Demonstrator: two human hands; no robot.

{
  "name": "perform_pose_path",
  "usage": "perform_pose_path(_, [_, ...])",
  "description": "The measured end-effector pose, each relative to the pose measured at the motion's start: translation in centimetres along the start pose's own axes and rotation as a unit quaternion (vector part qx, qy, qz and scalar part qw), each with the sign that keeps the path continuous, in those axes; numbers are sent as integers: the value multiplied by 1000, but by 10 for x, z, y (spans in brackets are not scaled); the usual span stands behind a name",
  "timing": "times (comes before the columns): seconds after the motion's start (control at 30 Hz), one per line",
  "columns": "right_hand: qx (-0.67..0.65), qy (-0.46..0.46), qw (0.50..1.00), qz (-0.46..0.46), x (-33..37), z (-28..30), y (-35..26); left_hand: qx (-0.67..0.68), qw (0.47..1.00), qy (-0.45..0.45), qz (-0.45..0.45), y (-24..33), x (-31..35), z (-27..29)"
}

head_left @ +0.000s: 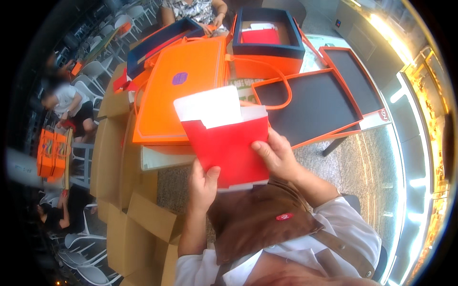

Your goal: The person assembles small red and orange cardboard boxes by hand. They fold the flaps of the flat-packed boxes into shape and place them into larger orange gift bags or trays.

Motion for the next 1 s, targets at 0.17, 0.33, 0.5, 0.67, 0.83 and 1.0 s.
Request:
perform_pose_path(0.17, [-4, 3, 999, 32, 8, -8, 1, 66, 996, 56, -16, 20, -6, -1])
perform_pose_path(0.33, [-59, 11, 997, 40, 11, -10, -5, 56, 998, 24, -24, 41, -10, -12])
perform_pose_path(0.5, [-35, 1, 991, 128, 9, -9, -32, 80, 996, 31, -38, 44, -7, -11])
perform_pose_path(0.67, [-92, -37, 988, 116, 17, -8, -43, 118, 991, 12, -61, 61, -5, -10])
perform_pose_path(0.83, [-169, -23, 984, 59, 13, -2, -46, 80, 997, -11, -2, 36, 8, -8])
perform_pose_path(1.0, [-127, 15, 990, 66, 14, -6, -37, 119, 990, -11, -79, 58, 2, -27])
Point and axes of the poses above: each hand's wrist, its own x-axis away from the middle knuckle, its own z-axis out of the back of the hand, y = z × x, the point moved 8 cm from there along -x, towards the middle knuckle, and after that the axes turned 12 degrees about y, right-handed, at the moved point
